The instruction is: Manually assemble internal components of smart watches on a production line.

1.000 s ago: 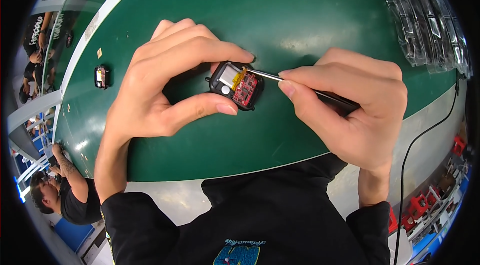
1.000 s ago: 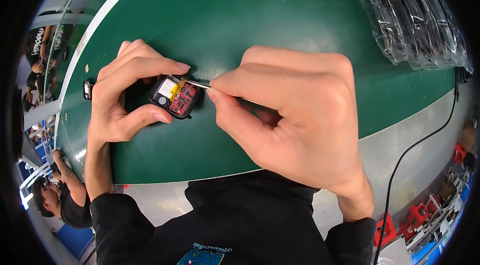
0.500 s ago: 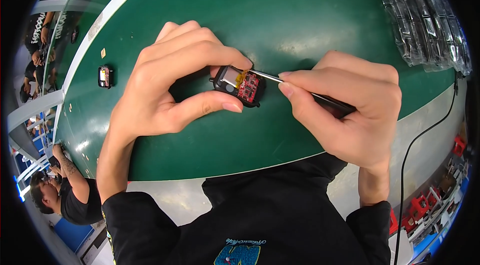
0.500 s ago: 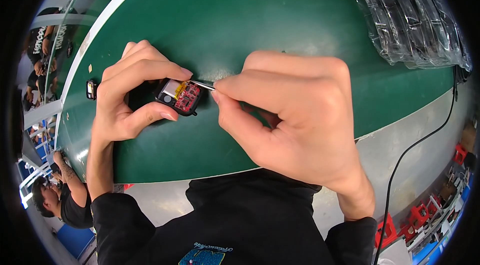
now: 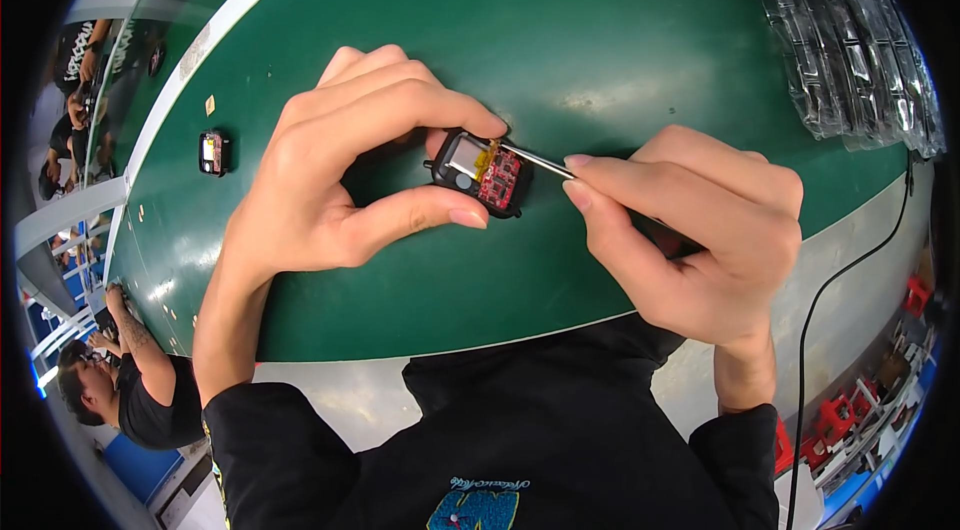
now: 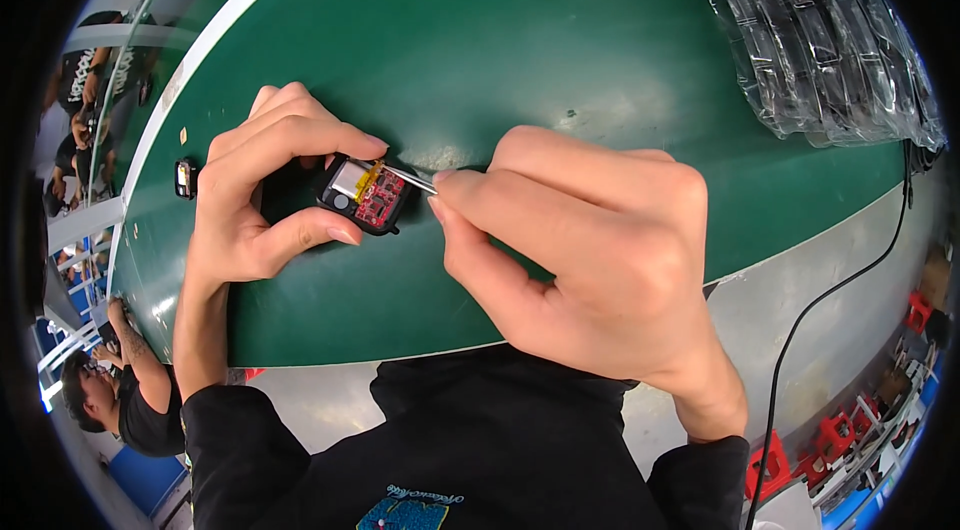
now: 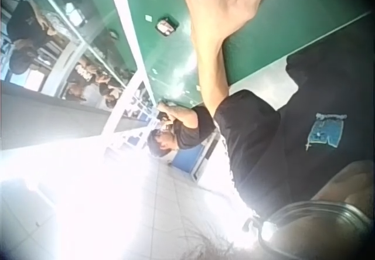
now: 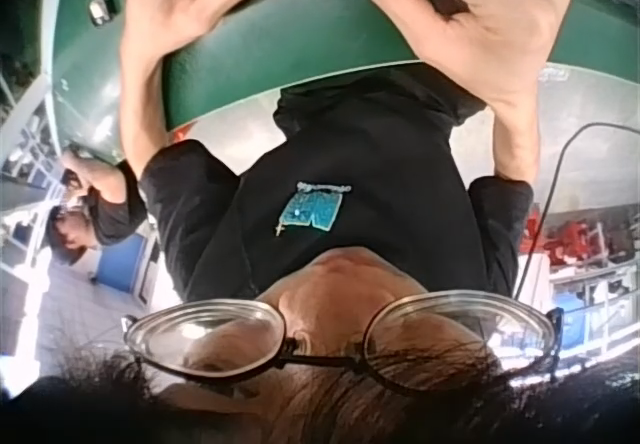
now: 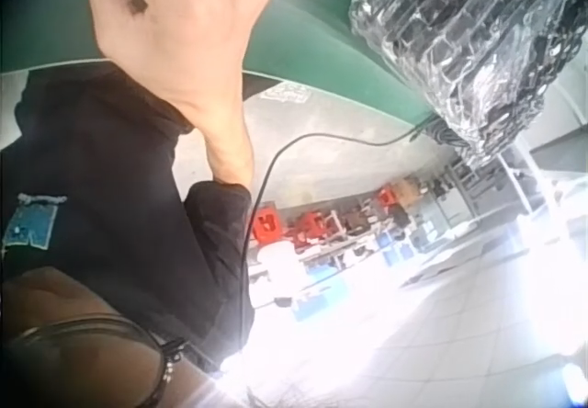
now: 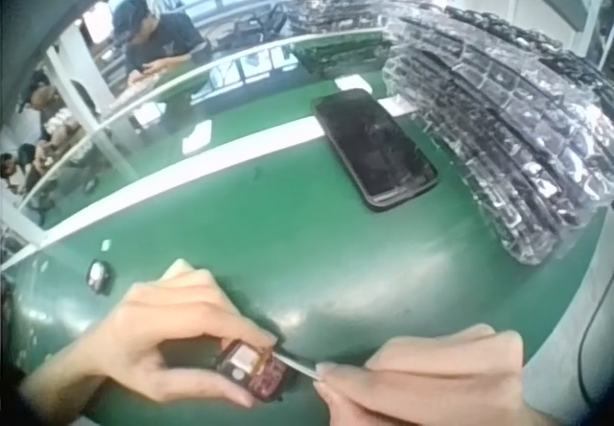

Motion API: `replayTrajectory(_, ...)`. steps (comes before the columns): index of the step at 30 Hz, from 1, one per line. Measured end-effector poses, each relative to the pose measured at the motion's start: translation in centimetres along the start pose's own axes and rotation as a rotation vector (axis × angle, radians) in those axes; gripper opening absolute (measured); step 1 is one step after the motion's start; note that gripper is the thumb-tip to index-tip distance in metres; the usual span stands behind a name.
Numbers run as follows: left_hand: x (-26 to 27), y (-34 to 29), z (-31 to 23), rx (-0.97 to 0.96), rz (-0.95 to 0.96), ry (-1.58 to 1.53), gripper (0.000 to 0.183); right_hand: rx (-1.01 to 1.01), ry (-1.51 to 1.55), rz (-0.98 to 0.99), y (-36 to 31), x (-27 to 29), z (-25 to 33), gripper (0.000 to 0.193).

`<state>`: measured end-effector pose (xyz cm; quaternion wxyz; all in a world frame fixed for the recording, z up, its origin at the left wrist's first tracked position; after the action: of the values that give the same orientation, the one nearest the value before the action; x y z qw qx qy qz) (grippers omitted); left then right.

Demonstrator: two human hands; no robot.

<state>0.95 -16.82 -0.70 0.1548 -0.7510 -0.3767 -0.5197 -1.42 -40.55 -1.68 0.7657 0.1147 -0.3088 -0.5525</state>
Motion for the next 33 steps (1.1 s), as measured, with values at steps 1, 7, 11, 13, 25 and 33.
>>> replayTrajectory(1, 0.0, 0.0, 0.0, -0.004, -0.008, -0.005, 0.066, -0.007, 0.005, 0.004, 0.0, -0.1, -0.1, 0.018)
replayTrajectory(7, -0.1, 0.1, 0.0, 0.003, -0.012, -0.003, 0.065, 0.005, 0.008, 0.016, -0.1, -0.2, -0.3, 0.02)
replayTrajectory(11, -0.2, 0.0, -0.3, 0.002, -0.014, -0.004, 0.065, 0.051, 0.014, 0.026, -0.6, -0.4, -0.4, 0.02)
replayTrajectory(13, -0.1, 0.1, -0.3, -0.001, -0.021, 0.009, 0.065, 0.136, -0.071, 0.029, -0.9, -0.8, 0.0, 0.022)
replayTrajectory(25, 0.2, 0.4, -0.2, 0.01, -0.022, 0.051, 0.061, 0.031, 0.008, -0.176, 0.0, 1.1, -0.4, 0.018)
replayTrajectory(33, 0.2, 0.6, -0.6, 0.065, -0.082, -0.05, 0.049, -0.082, 0.254, -0.43, -0.5, 2.6, -0.3, 0.011)
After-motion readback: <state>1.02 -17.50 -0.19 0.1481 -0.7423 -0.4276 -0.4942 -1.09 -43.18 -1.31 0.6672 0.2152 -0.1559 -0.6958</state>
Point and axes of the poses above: each hand's wrist, its own y-axis towards the middle knuckle, its own x-axis out of the back of the hand, z = x × y, the point moved 4 cm from there along y, towards the middle knuckle, and after that the axes turned 13 degrees about y, right-handed, at the moved point
